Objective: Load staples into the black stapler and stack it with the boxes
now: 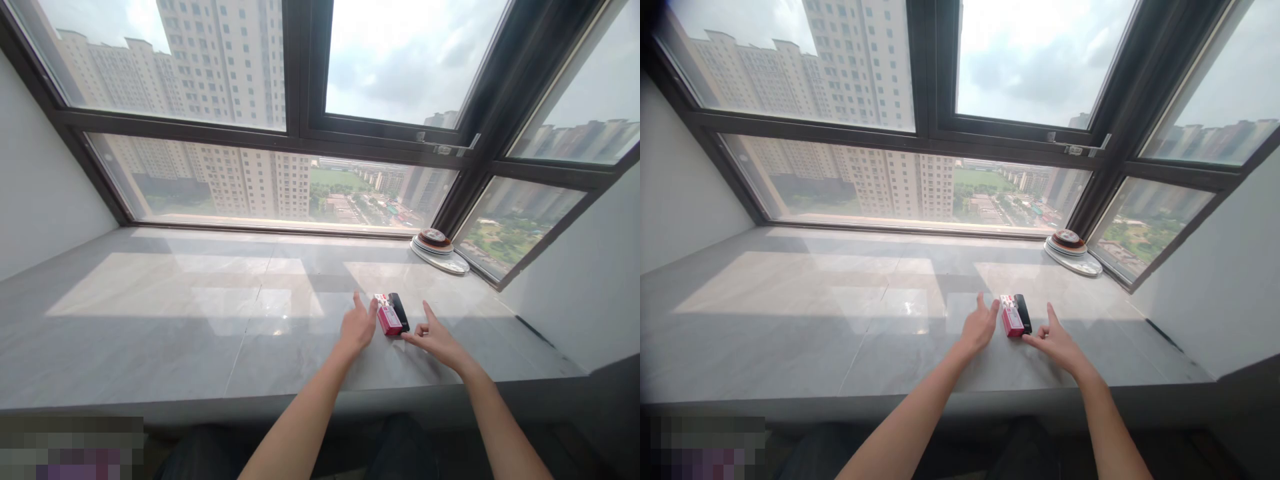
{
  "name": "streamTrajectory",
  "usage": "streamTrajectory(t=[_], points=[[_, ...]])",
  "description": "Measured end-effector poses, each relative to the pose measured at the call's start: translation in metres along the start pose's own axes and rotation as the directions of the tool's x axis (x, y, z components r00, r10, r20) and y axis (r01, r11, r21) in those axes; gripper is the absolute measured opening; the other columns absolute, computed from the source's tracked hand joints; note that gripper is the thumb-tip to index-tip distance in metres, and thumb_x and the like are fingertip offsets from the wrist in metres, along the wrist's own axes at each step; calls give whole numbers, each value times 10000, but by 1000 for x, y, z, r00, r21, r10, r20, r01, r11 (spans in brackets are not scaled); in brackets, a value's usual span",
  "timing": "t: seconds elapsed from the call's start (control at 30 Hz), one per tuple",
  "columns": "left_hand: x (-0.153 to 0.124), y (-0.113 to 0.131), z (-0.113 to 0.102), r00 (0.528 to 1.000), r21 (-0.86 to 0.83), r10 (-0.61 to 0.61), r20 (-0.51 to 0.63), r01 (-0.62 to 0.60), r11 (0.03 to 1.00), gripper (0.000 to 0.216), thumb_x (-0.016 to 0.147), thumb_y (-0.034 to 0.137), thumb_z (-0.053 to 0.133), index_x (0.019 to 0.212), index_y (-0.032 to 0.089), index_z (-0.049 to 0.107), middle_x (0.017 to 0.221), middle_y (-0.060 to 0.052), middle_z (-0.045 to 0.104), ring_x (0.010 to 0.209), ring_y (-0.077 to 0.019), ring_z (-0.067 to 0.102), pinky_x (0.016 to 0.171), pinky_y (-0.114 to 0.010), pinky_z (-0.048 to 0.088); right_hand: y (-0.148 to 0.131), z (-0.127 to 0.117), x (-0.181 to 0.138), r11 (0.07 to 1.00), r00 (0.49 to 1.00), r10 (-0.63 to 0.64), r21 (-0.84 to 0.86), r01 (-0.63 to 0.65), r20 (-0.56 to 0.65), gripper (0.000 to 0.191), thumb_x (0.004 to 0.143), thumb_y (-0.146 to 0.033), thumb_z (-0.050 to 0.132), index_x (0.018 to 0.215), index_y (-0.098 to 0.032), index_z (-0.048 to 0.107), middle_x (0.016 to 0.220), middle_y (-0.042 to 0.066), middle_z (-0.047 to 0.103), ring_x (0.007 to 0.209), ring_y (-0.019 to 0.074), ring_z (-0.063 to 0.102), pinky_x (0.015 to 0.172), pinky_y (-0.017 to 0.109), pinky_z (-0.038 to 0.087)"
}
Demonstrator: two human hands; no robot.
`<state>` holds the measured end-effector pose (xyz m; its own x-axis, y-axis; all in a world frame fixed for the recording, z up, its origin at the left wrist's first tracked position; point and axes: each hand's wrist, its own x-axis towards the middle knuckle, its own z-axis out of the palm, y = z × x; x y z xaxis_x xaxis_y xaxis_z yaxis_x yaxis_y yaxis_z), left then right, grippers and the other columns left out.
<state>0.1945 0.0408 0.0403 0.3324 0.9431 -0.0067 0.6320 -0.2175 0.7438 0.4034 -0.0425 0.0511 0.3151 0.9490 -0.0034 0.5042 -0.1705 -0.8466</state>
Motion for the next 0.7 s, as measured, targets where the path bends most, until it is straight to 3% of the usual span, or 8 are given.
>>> streamTrajectory(t=[0.07, 0.1, 0.2, 0.27, 0.33, 0.4, 0.5, 0.7], points=[[-25, -28, -14, 996, -54, 87, 4, -87, 995, 720, 1028, 589, 270, 1582, 136, 189, 1034, -119, 723, 1004, -268, 674, 898, -341, 436, -12, 18, -22, 995, 980, -103, -20, 101, -169, 991, 812, -538, 700, 1584, -96, 265, 562, -101, 469, 532, 143, 470, 583, 261, 413], [-38, -43, -23, 989, -71, 147, -4, -147, 987, 660, 1025, 551, 331, 1556, 162, 275, 991, -86, 714, 968, -245, 667, 896, -328, 445, -20, 32, -32, 989, 971, -148, -27, 145, -186, 844, 872, -555, 628, 1545, -118, 367, 582, -79, 488, 548, 146, 479, 601, 268, 428], [-74, -87, -58, 970, 68, 220, -100, -214, 975, 495, 1029, 445, 372, 1452, 204, 457, 1099, -85, 676, 1057, -222, 621, 982, -336, 440, -49, 89, -58, 964, 964, -255, -57, 260, 76, 612, 954, -555, 502, 1449, -196, 527, 812, 28, 669, 704, 184, 602, 703, 300, 495], [-94, -112, -84, 959, 309, 205, -196, -138, 941, 491, 1033, 423, 362, 1467, 219, 464, 1292, -120, 617, 1220, -262, 546, 1072, -405, 391, -66, 130, -66, 940, 936, -289, -126, 317, 201, 638, 970, -528, 467, 1541, -246, 415, 1220, 96, 678, 1041, 250, 646, 904, 380, 504], [-110, -133, -107, 949, 512, 186, -254, -32, 858, 545, 1031, 451, 356, 1532, 242, 403, 1492, -123, 495, 1388, -311, 416, 1161, -489, 290, -77, 166, -68, 894, 941, -258, -314, 319, 220, 753, 965, -518, 464, 1625, -249, 221, 1522, 112, 488, 1411, 328, 411, 1145, 543, 310], [-121, -150, -121, 950, 623, 193, -245, 2, 782, 586, 1022, 502, 354, 1562, 277, 370, 1609, -83, 372, 1498, -332, 265, 1218, -541, 167, -84, 193, -68, 809, 960, -202, -519, 275, 194, 736, 986, -535, 410, 1635, -271, 183, 1659, 71, 272, 1541, 364, 112, 1193, 650, 64], [-128, -163, -127, 958, 668, 187, -219, 8, 744, 609, 1014, 549, 338, 1581, 325, 334, 1661, -26, 278, 1551, -321, 147, 1236, -569, 90, -88, 212, -69, 705, 970, -186, -667, 241, 154, 656, 1022, -581, 271, 1621, -317, 234, 1700, -4, 101, 1552, 365, -59, 1182, 657, -49], [-126, -164, -124, 964, 663, 160, -214, 23, 749, 615, 1024, 568, 297, 1595, 341, 289, 1676, -4, 215, 1560, -294, 135, 1234, -572, 131, -87, 212, -73, 682, 968, -203, -687, 249, 149, 642, 1027, -594, 220, 1619, -346, 222, 1697, -32, 101, 1550, 374, -51, 1170, 674, -74]])
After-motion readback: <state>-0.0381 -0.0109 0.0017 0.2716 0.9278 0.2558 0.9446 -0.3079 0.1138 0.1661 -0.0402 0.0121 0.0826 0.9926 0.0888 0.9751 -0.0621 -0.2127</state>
